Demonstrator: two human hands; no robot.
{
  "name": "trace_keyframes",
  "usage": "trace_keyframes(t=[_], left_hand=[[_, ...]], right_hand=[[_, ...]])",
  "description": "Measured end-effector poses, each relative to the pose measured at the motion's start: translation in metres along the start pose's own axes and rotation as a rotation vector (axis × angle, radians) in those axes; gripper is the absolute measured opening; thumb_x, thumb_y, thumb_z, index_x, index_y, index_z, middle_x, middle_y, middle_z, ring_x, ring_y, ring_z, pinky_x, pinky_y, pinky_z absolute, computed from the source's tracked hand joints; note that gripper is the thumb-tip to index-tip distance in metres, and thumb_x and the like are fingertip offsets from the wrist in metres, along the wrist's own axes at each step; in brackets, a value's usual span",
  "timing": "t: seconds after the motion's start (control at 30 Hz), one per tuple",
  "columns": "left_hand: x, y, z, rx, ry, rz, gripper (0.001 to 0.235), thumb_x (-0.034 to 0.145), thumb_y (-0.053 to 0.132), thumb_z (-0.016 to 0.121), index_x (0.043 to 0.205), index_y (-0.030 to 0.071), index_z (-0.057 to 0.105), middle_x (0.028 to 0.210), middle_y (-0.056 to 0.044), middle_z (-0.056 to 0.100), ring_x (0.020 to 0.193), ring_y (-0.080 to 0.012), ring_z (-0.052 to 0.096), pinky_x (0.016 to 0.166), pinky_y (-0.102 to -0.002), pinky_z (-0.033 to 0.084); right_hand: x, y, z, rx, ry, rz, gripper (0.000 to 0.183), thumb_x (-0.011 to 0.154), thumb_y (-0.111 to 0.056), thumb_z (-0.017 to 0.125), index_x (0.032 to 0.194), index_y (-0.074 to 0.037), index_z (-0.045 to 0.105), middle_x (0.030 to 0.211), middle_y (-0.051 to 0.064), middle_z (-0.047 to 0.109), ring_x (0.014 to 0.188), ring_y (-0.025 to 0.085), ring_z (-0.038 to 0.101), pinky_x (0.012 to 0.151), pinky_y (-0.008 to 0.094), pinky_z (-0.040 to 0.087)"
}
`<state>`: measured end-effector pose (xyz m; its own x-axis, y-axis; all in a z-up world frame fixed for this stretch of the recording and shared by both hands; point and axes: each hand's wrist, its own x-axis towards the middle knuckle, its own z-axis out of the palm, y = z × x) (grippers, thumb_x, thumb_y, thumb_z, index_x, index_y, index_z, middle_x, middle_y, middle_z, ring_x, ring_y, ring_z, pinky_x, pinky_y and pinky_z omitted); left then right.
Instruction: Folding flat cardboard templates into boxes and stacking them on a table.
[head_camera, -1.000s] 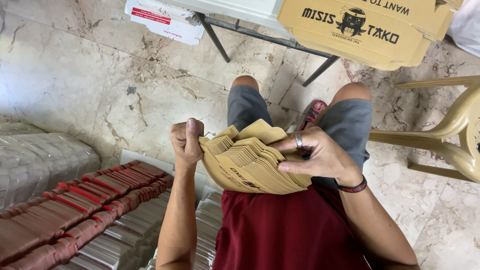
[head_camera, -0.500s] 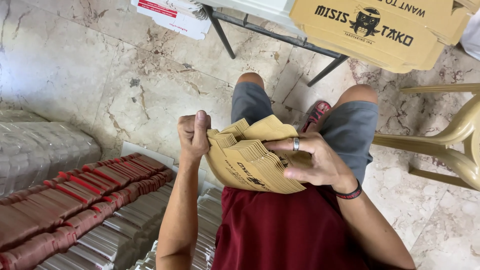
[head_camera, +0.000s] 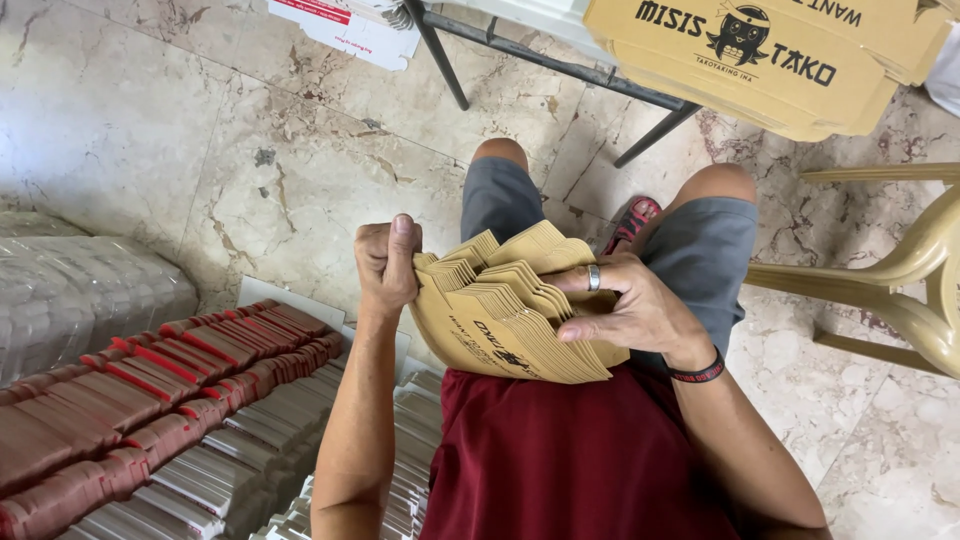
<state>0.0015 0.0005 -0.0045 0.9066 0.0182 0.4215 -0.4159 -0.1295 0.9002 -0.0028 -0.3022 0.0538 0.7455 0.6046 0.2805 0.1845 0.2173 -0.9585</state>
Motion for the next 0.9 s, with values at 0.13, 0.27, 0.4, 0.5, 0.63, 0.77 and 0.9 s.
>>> trace_keyframes(t=[0.13,0.27,0.4,0.5,0.63,0.77,0.9], left_hand=[[0.001,-0.001,0.000,-0.011,-0.005,0.003,0.065,0.110,0.008,0.044,0.045,0.014,0.036,0.038,-0.001,0.029,0.036,-0.0186,0.020,0.039,-0.029,0.025],[0.001,-0.002,-0.002,-0.003,-0.015,0.004,0.065,0.110,0.009,0.044,0.045,0.014,0.036,0.038,-0.002,0.029,0.036,-0.0198,0.020,0.039,-0.030,0.025],[0.000,-0.001,-0.001,-0.003,-0.008,-0.002,0.065,0.110,0.009,0.044,0.045,0.015,0.036,0.038,-0.001,0.030,0.036,-0.0192,0.021,0.040,-0.029,0.026],[0.002,0.002,0.000,0.011,-0.006,-0.006,0.066,0.110,0.009,0.044,0.045,0.015,0.036,0.038,-0.002,0.030,0.036,-0.0191,0.020,0.039,-0.029,0.025],[0.003,0.002,0.003,0.013,-0.006,-0.009,0.065,0.110,0.010,0.045,0.045,0.015,0.037,0.038,-0.001,0.030,0.036,-0.0188,0.021,0.039,-0.029,0.026],[0.004,0.004,0.003,0.008,-0.006,-0.009,0.065,0.110,0.009,0.045,0.045,0.014,0.038,0.038,-0.002,0.031,0.035,-0.0190,0.022,0.039,-0.029,0.027],[0.003,0.005,0.001,0.007,-0.009,-0.014,0.065,0.110,0.010,0.045,0.046,0.014,0.038,0.038,-0.001,0.031,0.036,-0.0188,0.022,0.039,-0.029,0.027]], right_hand=[[0.002,-0.003,0.000,0.009,0.006,0.001,0.047,0.076,-0.016,0.089,0.117,0.003,0.075,0.117,0.020,0.076,0.112,0.029,0.071,0.094,0.045,0.056],[0.002,-0.008,0.001,0.006,0.003,-0.002,0.044,0.082,-0.010,0.083,0.123,0.004,0.073,0.117,0.021,0.076,0.109,0.028,0.071,0.090,0.047,0.057],[-0.004,-0.003,-0.001,-0.020,0.017,-0.002,0.047,0.088,-0.004,0.075,0.134,0.003,0.065,0.119,0.018,0.076,0.109,0.021,0.067,0.089,0.043,0.056],[-0.005,-0.004,0.003,-0.080,0.077,-0.020,0.055,0.087,0.008,0.068,0.141,0.005,0.059,0.111,0.016,0.075,0.097,0.013,0.061,0.083,0.041,0.057],[0.005,-0.024,0.004,-0.110,0.046,-0.020,0.034,0.088,-0.003,0.064,0.120,0.001,0.074,0.090,0.016,0.070,0.077,0.021,0.066,0.069,0.037,0.055],[0.005,-0.022,-0.002,-0.060,-0.018,-0.054,0.057,0.079,-0.021,0.085,0.127,0.004,0.069,0.115,0.026,0.076,0.105,0.036,0.074,0.095,0.046,0.056],[0.000,-0.013,-0.001,-0.063,0.007,-0.020,0.058,0.072,-0.015,0.091,0.123,0.004,0.072,0.117,0.022,0.077,0.111,0.031,0.073,0.097,0.043,0.055]])
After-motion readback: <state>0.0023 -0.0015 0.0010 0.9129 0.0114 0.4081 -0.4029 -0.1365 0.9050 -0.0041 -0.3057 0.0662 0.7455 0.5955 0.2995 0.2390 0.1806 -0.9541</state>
